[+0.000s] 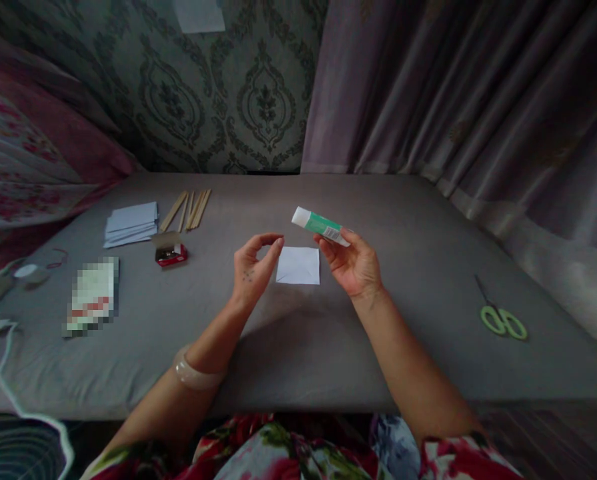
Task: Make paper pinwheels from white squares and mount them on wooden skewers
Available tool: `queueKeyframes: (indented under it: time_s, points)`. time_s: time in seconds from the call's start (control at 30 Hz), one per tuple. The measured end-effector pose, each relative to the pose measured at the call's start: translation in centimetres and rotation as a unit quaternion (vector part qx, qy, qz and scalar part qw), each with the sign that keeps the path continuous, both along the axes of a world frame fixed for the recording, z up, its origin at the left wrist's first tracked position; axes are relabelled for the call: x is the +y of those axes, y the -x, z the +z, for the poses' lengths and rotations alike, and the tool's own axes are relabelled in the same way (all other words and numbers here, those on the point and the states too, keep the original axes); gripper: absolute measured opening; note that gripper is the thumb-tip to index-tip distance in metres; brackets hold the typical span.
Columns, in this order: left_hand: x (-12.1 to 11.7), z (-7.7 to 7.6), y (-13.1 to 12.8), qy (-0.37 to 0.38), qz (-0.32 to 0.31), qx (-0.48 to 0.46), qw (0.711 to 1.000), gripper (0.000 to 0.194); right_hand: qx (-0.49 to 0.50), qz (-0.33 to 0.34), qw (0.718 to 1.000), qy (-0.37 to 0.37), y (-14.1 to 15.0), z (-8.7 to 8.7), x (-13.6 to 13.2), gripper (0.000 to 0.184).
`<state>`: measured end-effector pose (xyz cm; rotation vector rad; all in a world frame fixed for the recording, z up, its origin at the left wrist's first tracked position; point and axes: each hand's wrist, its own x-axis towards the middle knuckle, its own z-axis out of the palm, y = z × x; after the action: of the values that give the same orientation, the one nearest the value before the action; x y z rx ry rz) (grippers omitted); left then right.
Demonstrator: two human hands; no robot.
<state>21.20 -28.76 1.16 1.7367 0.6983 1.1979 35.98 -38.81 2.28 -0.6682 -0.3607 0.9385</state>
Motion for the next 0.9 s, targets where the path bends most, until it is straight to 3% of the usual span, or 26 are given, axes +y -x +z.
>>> queueKeyframes:
  time_s: [0.23, 0.33, 0.4, 0.43, 0.53, 0.63, 0.77, 0.9]
  points:
    - [-1.8, 1.6, 0.0, -0.057, -0.051, -0.014, 0.997, 0.027, -0.067, 0.016, 0.996, -0.061, 0.4, 1.7, -1.7, 0.014]
    - [-1.3, 1.3, -0.1, -0.082, -0.003, 0.043, 0.996, 0.027, -0.093, 0.014, 0.992, -0.079, 0.3, 2.4, -2.3, 0.016]
    - [-0.4, 0.5, -0.1, -0.081, 0.034, 0.147, 0.985, 0.028, -0.102, 0.011, 0.991, -0.090, 0.0, 2.6, -2.5, 0.016]
    - [0.1, 0.0, -0.1, -0.075, 0.037, 0.223, 0.971, 0.029, -0.104, 0.007, 0.990, -0.092, -0.2, 2.6, -2.6, 0.016]
    - [0.9, -1.5, -0.1, -0.079, 0.035, 0.458, 0.885, 0.039, -0.104, -0.017, 0.991, -0.080, -0.7, 2.7, -2.7, 0.016]
    - [0.7, -2.6, -0.3, -0.121, 0.052, 0.510, 0.850, 0.053, -0.095, -0.040, 0.993, -0.058, -1.0, 2.8, -2.7, 0.015]
    - [0.7, -3.4, -0.9, -0.064, 0.059, 0.492, 0.866, 0.053, -0.091, -0.043, 0.994, -0.048, -0.9, 2.8, -2.7, 0.015]
    - [1.0, -3.7, -1.2, 0.016, 0.046, 0.389, 0.920, 0.038, -0.084, -0.038, 0.995, -0.049, -1.0, 2.6, -2.6, 0.016]
